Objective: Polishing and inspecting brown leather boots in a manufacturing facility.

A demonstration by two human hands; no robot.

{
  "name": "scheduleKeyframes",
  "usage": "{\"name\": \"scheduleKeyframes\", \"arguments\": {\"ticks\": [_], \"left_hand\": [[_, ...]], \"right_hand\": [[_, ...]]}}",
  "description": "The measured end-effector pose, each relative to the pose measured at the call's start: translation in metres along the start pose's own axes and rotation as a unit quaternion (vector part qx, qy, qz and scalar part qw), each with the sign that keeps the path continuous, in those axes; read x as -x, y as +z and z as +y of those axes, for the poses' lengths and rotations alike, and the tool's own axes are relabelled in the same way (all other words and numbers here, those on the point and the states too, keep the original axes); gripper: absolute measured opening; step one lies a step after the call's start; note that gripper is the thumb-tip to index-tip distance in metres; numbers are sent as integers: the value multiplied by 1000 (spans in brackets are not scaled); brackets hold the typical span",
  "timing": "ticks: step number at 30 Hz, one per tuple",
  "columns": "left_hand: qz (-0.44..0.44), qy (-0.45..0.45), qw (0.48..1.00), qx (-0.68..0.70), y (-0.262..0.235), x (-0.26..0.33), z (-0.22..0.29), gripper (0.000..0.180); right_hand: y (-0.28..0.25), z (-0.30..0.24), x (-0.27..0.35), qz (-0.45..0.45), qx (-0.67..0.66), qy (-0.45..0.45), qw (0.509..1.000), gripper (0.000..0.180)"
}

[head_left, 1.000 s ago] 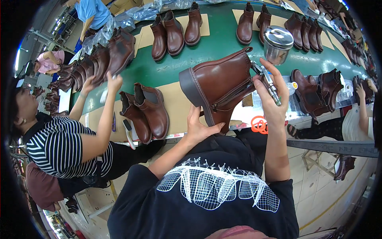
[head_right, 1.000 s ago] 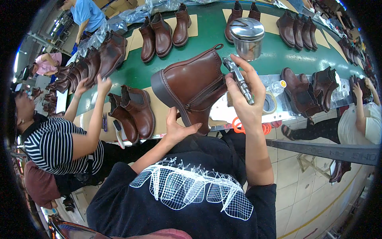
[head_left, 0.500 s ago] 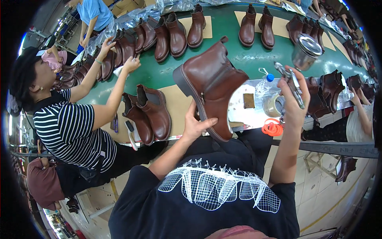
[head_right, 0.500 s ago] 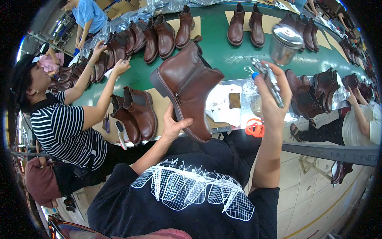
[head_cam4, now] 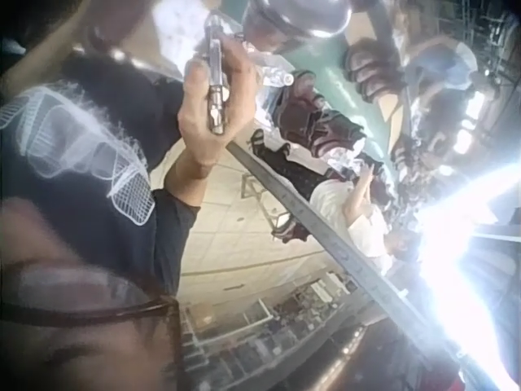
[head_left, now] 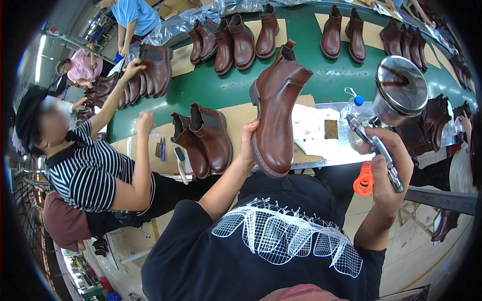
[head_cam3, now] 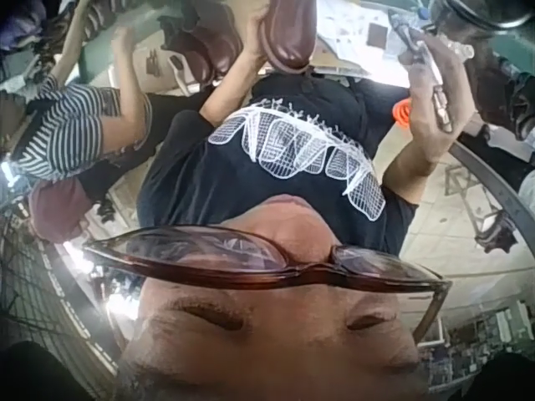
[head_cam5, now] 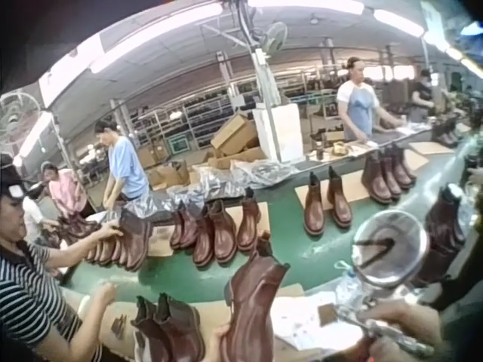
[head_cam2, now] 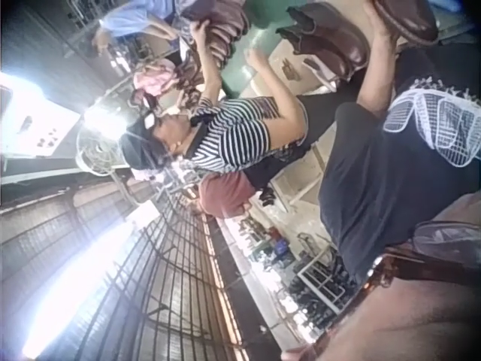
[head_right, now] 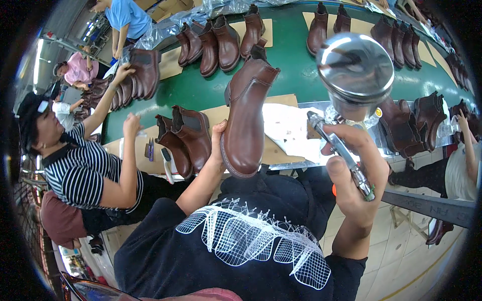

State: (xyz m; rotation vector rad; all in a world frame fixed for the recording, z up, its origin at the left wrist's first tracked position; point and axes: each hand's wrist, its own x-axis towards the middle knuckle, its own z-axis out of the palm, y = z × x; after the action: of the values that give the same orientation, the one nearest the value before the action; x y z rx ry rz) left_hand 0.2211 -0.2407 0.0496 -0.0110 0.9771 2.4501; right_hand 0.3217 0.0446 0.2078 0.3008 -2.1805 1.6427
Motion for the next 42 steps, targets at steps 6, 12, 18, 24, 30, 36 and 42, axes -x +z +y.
{"name": "scheduleKeyframes", "arguments": {"ticks": [6,12,18,24,30,36,42], "left_hand": [[28,28,996,-77,5,1,-10,62],[33,42,995,-89,-1,2,-8,63],[40,4,999,-23,5,3,-2,65],[-3,-36,998,48,-1,-3,-4,74],[-105,-46,993,33,13,-8,11,57],[-135,-82,977,144,21,-14,5,63],[-103,-23,989,-107,37,-12,13,51]], "right_hand": [[12,-9,-8,8,17,14,1000,32],[19,-8,-7,2,37,14,999,30],[18,-3,0,13,44,19,999,28],[13,1,3,17,57,28,998,28],[13,2,9,14,31,40,999,28],[11,-13,8,11,4,51,999,32],[11,-13,9,12,52,30,998,36]]}}
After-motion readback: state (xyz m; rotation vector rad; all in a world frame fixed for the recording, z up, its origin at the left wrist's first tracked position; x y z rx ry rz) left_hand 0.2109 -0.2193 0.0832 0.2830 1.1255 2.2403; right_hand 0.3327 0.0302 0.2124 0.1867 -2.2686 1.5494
